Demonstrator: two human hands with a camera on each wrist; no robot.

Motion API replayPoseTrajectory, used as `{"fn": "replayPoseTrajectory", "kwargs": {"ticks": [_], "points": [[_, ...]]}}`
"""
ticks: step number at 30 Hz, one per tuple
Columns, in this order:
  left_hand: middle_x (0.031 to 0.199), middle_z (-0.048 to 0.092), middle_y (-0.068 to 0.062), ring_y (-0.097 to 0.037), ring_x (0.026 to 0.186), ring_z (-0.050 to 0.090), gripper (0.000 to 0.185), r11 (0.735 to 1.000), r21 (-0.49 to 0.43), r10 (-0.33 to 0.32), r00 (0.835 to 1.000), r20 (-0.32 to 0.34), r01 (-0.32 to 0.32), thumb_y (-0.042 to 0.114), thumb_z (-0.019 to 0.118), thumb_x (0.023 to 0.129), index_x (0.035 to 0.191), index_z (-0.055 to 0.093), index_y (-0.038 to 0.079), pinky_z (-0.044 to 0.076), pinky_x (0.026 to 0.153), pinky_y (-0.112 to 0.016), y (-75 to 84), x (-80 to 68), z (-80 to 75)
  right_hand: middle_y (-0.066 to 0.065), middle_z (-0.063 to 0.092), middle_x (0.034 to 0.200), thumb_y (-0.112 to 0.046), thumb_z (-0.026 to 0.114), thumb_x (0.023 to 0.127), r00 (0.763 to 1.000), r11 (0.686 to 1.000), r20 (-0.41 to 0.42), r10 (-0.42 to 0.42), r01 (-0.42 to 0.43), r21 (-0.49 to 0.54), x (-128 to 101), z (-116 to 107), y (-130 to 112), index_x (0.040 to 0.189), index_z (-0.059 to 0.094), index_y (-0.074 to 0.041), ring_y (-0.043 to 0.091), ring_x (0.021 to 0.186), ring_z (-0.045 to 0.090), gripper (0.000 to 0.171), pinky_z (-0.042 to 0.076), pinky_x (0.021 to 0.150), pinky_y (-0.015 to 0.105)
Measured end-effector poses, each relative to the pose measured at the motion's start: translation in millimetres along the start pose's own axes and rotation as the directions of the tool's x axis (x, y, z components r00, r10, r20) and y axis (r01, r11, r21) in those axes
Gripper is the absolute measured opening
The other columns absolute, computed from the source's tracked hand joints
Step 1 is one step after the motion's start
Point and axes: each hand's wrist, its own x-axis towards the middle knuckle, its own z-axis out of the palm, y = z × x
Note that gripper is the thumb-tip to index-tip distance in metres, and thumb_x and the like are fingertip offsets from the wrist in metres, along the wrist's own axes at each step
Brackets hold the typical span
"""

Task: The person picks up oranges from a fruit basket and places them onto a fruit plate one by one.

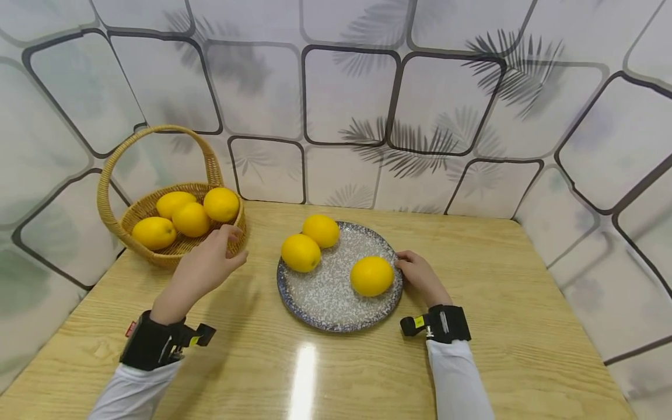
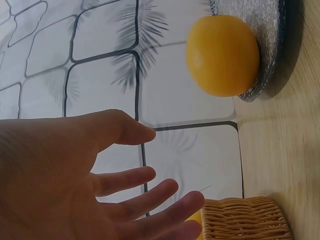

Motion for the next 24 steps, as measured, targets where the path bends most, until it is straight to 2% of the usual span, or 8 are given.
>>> {"fn": "replayPoseTrajectory", "kwargs": {"ticks": [13, 21, 24], "points": [[0.134, 0.06, -0.021, -0.026, 0.08, 0.062, 0.054, 1.0, -0.015, -0.022, 1.0, 0.018, 0.023, 0.031, 0.058, 0.099, 0.145, 0.046, 0.004, 0.045, 0.059, -0.032, -1.3, 1.3, 0.3, 0.03, 0.037, 0.157, -0.022, 0.039, 0.108, 1.0, 1.0, 0.004, -0.001, 0.001, -0.01, 1.2, 0.0, 1.1, 0.152, 0.038, 0.006, 0.043, 0.144, 0.036, 0.052, 0.03, 0.122, 0.057], [0.137, 0.06, -0.02, -0.032, 0.096, 0.067, 0.055, 0.999, -0.012, -0.038, 0.999, 0.025, 0.038, 0.033, 0.058, 0.1, 0.146, 0.045, 0.005, 0.053, 0.069, -0.041, -3.3, 3.8, 0.1, 0.029, 0.038, 0.156, -0.022, 0.039, 0.108, 1.0, 1.0, -0.003, 0.008, -0.008, 0.008, 1.6, 0.5, 1.1, 0.151, 0.039, 0.005, 0.042, 0.143, 0.038, 0.051, 0.032, 0.121, 0.057], [0.136, 0.06, -0.02, -0.03, 0.091, 0.066, 0.054, 0.999, -0.016, -0.043, 0.999, 0.029, 0.044, 0.033, 0.058, 0.1, 0.145, 0.045, 0.005, 0.051, 0.066, -0.038, -3.3, 5.1, -0.9, 0.03, 0.037, 0.156, -0.023, 0.039, 0.108, 1.0, 1.0, 0.0, 0.006, -0.006, 0.009, 1.7, -0.1, 0.9, 0.152, 0.039, 0.005, 0.043, 0.144, 0.036, 0.052, 0.031, 0.121, 0.057]]}}
